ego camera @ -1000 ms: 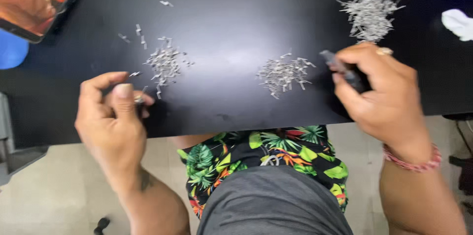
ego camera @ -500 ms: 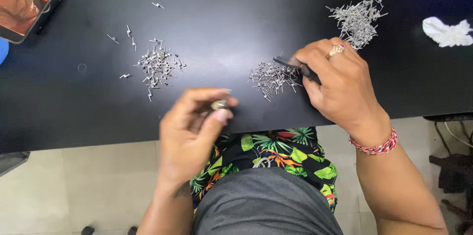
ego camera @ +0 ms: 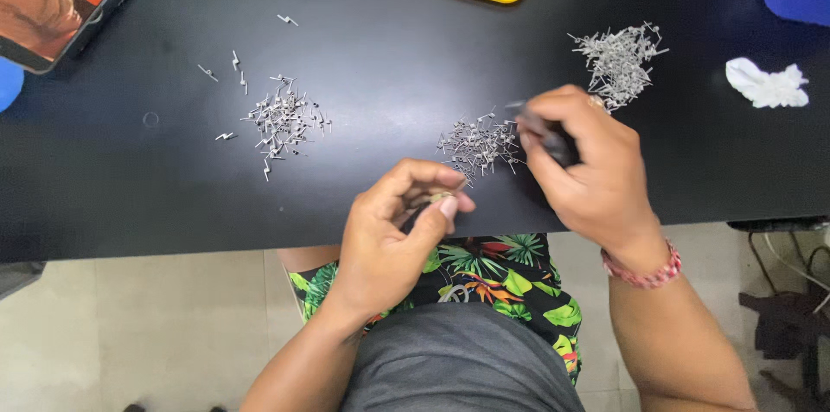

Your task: The person uses pliers to trim the leads of small electronic components, likely diodes, one by one. They pick each component from a pile on the table, trim the leads, and place the finished piece into a separate pile. The process is repeated continuously throughout the clip.

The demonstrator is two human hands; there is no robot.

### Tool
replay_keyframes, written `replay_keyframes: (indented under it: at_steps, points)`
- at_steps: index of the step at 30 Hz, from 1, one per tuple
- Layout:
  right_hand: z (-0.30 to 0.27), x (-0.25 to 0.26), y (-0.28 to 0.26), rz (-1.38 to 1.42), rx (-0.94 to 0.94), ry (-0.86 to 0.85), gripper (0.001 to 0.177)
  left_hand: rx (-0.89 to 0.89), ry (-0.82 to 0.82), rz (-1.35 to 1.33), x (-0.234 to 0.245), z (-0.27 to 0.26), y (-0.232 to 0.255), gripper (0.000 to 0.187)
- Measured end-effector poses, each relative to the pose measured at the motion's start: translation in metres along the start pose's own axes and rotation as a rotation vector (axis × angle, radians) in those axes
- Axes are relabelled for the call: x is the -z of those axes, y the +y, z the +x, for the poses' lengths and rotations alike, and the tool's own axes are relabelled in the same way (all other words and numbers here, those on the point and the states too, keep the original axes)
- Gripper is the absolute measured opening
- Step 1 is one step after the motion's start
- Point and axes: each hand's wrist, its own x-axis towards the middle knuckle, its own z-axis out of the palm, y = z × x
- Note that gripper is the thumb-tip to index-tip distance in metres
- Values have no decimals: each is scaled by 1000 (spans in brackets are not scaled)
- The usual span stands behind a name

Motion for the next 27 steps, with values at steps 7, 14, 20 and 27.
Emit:
replay_keyframes:
  at_steps: [7,14,20,27]
  points:
    - [-15,-17,-40,747,-176,94,18,-39,-48,-137,-12,4,11,8]
    - [-15,-18,-44,600,-137,34,13,-4,-25,-192,-7,5,8,11]
    - [-12,7,-52,112,-2,-114,11,-23,14,-349,7,4,13,10]
    - [-8,4,-45,-255,263,-168,26,-88,72,-381,10,1,17,9]
